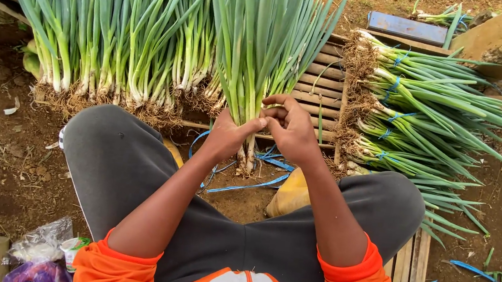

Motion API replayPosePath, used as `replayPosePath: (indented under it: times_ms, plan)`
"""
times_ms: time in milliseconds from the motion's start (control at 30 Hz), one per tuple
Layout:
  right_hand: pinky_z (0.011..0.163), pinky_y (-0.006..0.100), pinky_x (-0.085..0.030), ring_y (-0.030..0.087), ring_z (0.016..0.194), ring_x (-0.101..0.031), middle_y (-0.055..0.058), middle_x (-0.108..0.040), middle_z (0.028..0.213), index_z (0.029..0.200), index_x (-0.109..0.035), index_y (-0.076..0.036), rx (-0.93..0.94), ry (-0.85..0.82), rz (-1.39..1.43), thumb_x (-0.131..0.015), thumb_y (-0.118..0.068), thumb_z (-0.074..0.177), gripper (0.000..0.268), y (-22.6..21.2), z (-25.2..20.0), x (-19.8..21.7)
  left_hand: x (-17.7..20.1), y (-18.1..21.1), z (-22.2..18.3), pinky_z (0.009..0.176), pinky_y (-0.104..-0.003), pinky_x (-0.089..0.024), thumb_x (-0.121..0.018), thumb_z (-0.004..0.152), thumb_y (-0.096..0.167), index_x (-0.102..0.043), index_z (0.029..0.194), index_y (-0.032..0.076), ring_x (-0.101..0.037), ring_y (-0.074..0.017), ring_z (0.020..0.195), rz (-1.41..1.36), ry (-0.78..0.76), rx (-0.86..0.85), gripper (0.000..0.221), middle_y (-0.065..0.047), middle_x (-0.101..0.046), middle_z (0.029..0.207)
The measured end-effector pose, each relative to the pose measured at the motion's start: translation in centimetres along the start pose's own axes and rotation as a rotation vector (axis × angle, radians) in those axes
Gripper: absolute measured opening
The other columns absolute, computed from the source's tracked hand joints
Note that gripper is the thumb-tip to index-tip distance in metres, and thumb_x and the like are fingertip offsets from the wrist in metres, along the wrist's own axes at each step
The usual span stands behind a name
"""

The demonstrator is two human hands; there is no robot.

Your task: Bundling green onions and tying them with plastic string

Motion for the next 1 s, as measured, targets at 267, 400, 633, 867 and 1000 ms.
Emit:
replayPosePath:
  times_ms: [267, 400, 633, 867, 1000]
  plan:
    - [0.057, 0.028, -0.049, 0.014, 0.064, -0.062, 0.014, -0.075, 0.09, 0.113, -0.073, -0.006, 0.093, 0.207, -0.381, -0.064, -0.002, 0.098, 0.018, -0.9, -0.1, 1.0, 0.1, -1.2, 0.4, 0.08, -0.043, -0.048, -0.07, 0.091, 0.045, -0.064, 0.105, 0.008, -0.053, -0.0204, 0.076, 0.035, 0.052, -0.015, 0.04, -0.001, -0.047, 0.075]
    - [0.048, 0.026, -0.043, 0.015, 0.052, -0.056, 0.013, -0.071, 0.074, 0.095, -0.079, -0.005, 0.203, 0.388, -0.504, -0.069, -0.003, 0.096, 0.011, -1.7, -0.1, 3.8, 0.6, -3.3, 1.0, 0.083, -0.043, -0.046, -0.068, 0.093, 0.04, -0.063, 0.103, 0.01, -0.055, -0.0241, 0.08, 0.005, 0.115, -0.009, 0.032, -0.004, -0.053, 0.076]
    - [0.052, 0.026, -0.042, 0.01, 0.054, -0.05, 0.01, -0.072, 0.078, 0.109, -0.077, -0.012, -0.067, 0.627, -0.599, -0.067, -0.016, 0.101, 0.013, 0.4, -0.9, 11.7, 1.9, -3.9, 1.5, 0.085, -0.043, -0.045, -0.066, 0.096, 0.037, -0.058, 0.108, 0.01, -0.054, -0.0228, 0.085, -0.159, 0.225, -0.034, 0.031, -0.005, -0.054, 0.083]
    - [0.06, 0.027, -0.045, 0.016, 0.062, -0.06, 0.02, -0.075, 0.087, 0.12, -0.076, -0.009, -0.033, 0.502, -0.525, -0.066, -0.001, 0.098, 0.026, -3.2, -2.0, 8.9, 1.6, -4.5, 2.6, 0.11, -0.062, -0.03, -0.067, 0.095, 0.043, -0.057, 0.107, 0.005, -0.048, -0.0402, 0.119, -0.214, 0.342, 0.073, 0.041, -0.02, -0.052, 0.105]
    - [0.058, 0.026, -0.05, 0.014, 0.055, -0.063, 0.011, -0.066, 0.059, 0.098, -0.079, -0.007, -0.038, 0.528, -0.461, -0.081, -0.028, 0.099, 0.021, -2.3, -1.7, 9.2, 2.1, -4.7, 2.0, 0.11, -0.058, -0.028, -0.064, 0.1, 0.038, -0.055, 0.114, 0.008, -0.051, -0.0319, 0.107, -0.302, 0.322, -0.014, 0.034, -0.008, -0.055, 0.089]
Point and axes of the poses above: each hand's wrist, its own z-axis towards the middle knuckle, its own x-axis out of the back of the hand, y = z × x, the point moved 3 cm from there along z, towards the middle knuckle
